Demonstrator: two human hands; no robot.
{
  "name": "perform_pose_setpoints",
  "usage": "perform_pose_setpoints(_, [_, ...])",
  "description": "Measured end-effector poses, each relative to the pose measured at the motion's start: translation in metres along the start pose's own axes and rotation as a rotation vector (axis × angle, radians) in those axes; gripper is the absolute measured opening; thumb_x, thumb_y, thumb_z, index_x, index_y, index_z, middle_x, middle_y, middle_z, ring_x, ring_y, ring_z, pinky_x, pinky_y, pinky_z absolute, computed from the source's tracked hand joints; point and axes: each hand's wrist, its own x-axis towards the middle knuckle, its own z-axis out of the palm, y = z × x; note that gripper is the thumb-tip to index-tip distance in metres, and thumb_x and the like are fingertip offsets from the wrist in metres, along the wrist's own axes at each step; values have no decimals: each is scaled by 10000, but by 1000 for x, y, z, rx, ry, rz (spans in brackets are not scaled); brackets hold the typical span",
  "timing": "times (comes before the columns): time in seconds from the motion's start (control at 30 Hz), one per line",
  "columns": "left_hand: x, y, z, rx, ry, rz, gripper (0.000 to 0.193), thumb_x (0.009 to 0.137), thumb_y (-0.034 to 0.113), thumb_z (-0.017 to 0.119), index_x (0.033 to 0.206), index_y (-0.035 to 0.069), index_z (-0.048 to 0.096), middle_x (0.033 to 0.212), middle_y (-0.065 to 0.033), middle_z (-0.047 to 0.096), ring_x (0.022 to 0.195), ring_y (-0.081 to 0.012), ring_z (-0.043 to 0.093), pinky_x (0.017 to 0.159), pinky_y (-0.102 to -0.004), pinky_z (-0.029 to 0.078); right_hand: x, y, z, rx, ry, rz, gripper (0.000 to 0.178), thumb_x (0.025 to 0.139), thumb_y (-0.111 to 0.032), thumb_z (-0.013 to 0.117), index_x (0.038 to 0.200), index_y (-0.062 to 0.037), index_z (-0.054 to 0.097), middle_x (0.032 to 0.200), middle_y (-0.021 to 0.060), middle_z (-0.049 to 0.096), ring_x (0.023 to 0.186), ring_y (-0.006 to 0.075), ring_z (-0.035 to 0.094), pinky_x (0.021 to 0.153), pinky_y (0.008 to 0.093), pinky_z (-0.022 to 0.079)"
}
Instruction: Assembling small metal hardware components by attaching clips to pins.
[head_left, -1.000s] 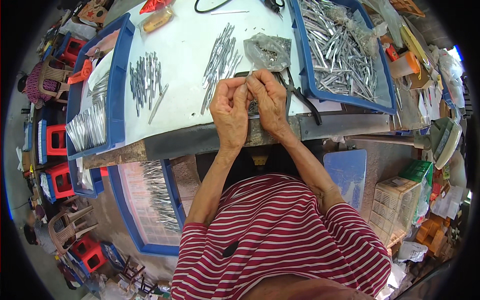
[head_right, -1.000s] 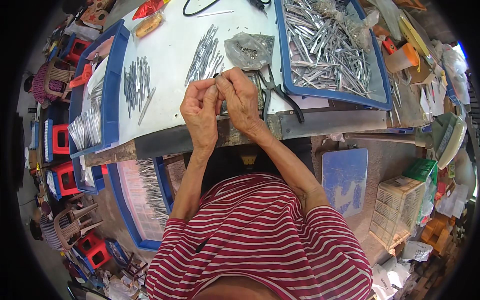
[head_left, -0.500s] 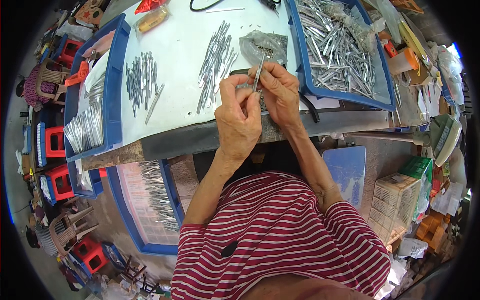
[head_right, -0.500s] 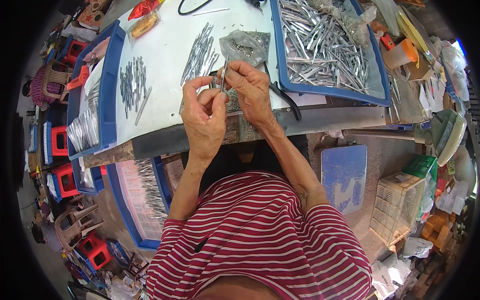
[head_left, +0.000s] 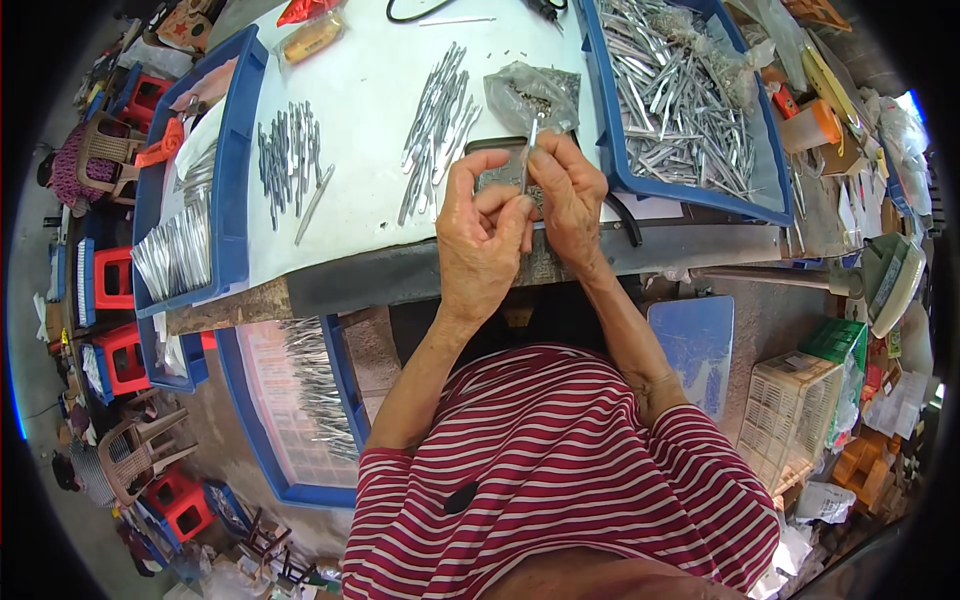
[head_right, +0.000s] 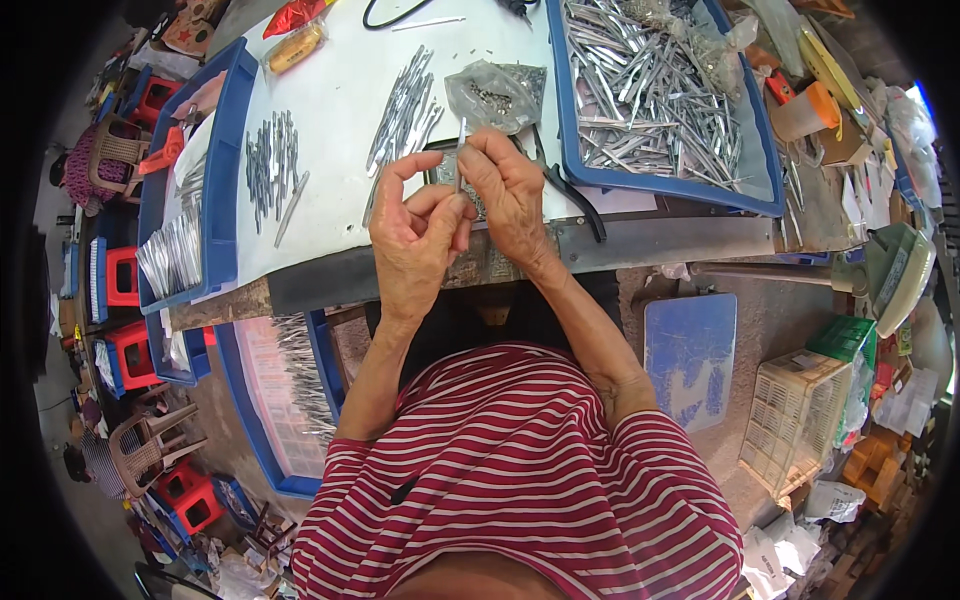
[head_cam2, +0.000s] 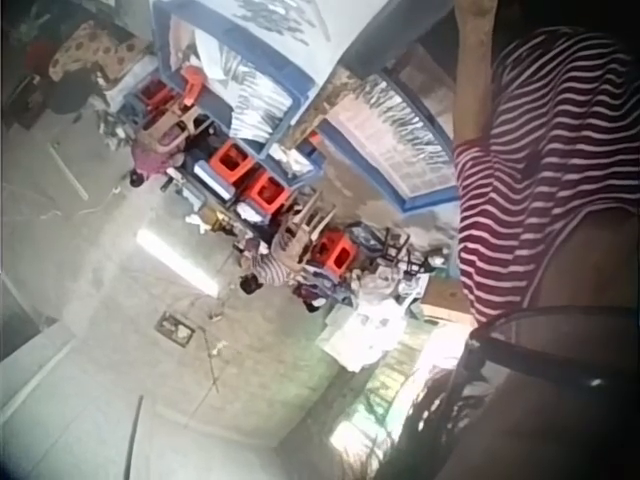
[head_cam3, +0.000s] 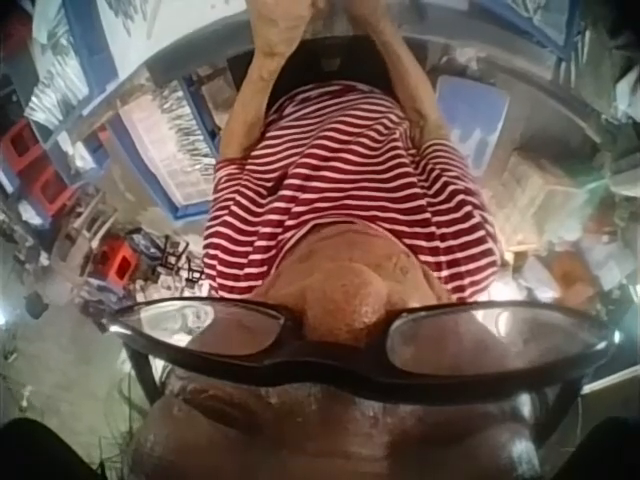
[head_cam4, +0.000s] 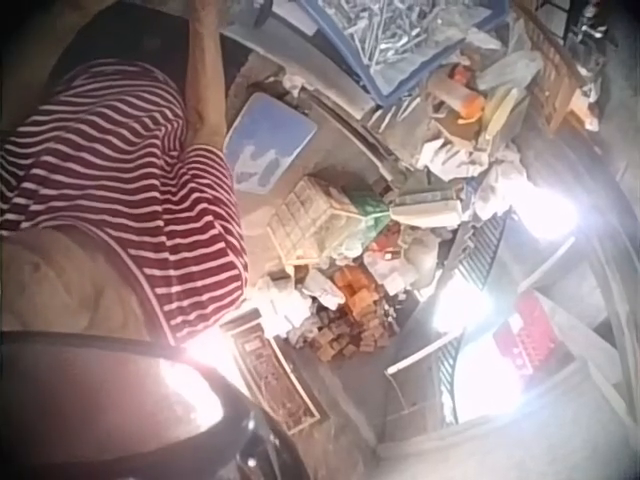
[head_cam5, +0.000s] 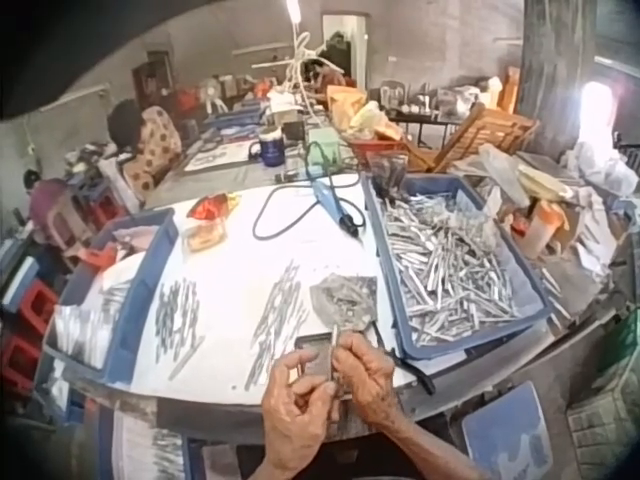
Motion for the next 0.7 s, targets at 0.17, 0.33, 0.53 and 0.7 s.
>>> perform_pose_setpoints(0.17, [-5, -1, -4, -161, -61, -82, 344, 817, -21, 497, 1132, 21, 367, 712, -66, 565, 485, -50, 455, 378, -145, 314, -6, -9, 6, -165, 49, -41, 130, 859, -107, 467, 788, 0, 486, 612, -2, 420, 548, 69, 376, 476, 231, 333])
perform_pose_setpoints(0.33, [-7, -2, -6, -230, -102, -72, 358, 813, -32, 498, 1141, 19, 365, 683, -48, 545, 486, -49, 458, 376, -147, 316, -5, -15, 2, -385, 47, -243, 158, 853, -84, 445, 719, 0, 460, 508, 15, 355, 432, 80, 332, 385, 256, 277])
perform_pose_setpoints(0.53, [-9, 4, -34, 17, -101, -134, 320, 825, -2, 462, 1142, -11, 416, 701, -25, 567, 530, -50, 483, 442, -161, 361, -9, -7, 11, -306, -142, -75, 176, 888, -107, 425, 762, 10, 466, 622, 74, 440, 536, 141, 422, 496, 261, 353])
perform_pose_setpoints(0.7, [-11, -10, -98, 625, 135, 89, 181, 796, 47, 495, 951, 63, 589, 754, -78, 617, 569, -139, 542, 503, -268, 423, -16, -6, 1, -378, -226, 22, 192, 898, -175, 437, 830, -15, 517, 684, 3, 463, 616, 73, 401, 566, 199, 347])
